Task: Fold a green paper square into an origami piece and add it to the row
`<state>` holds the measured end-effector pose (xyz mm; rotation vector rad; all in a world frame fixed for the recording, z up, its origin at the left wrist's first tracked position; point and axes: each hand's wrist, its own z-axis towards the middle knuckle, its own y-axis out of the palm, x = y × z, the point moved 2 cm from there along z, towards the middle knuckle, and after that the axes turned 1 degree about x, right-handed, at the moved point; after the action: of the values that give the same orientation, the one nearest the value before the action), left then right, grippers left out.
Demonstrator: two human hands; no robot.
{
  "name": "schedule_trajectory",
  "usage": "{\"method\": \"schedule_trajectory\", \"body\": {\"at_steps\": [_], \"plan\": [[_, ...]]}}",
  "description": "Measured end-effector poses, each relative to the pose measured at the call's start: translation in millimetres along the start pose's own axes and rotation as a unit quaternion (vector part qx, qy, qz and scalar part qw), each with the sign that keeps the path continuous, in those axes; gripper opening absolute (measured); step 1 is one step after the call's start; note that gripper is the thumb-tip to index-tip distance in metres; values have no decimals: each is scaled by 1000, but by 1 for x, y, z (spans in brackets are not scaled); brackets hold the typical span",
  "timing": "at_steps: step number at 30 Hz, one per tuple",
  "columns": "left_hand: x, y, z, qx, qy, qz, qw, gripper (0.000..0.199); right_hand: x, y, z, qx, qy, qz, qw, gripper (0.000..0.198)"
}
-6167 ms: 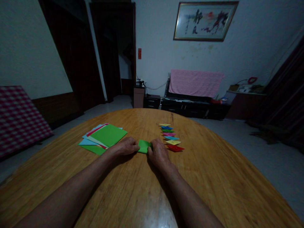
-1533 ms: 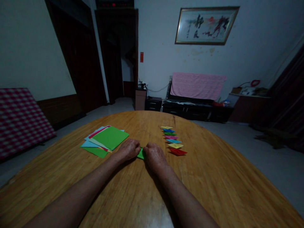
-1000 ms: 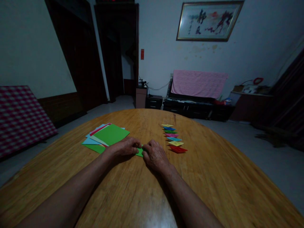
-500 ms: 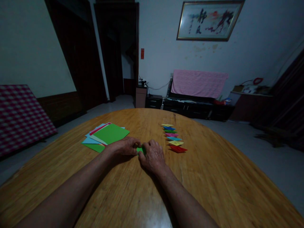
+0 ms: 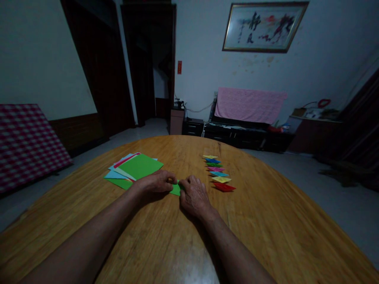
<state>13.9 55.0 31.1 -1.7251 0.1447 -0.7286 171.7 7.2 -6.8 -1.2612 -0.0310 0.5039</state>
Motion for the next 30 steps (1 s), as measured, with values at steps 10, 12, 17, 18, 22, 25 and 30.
{"method": "schedule_trajectory", "body": {"at_steps": [10,12,17,18,22,25,30], "plan": [[6,1,2,-6,-15,68,998,37,0,-2,-6,15,-16,-2,1000,29],[5,1,3,-9,-16,68,998,38,1,-3,-9,14,-26,-2,1000,34],[4,1,2,-3,-13,66,998,39,10,-5,-17,6,-35,0,999,42],[4,1,2,-4,-14,67,998,39,12,-5,-18,6,-34,3,999,42],[5,1,1,-9,-23,73,997,39,18,-5,-23,8,-44,9,999,46],[5,2,2,-3,-20,80,997,40,17,-6,-25,18,-56,16,998,44],[5,1,2,-7,-14,82,997,39,8,-7,-23,43,-14,18,999,31]]}}
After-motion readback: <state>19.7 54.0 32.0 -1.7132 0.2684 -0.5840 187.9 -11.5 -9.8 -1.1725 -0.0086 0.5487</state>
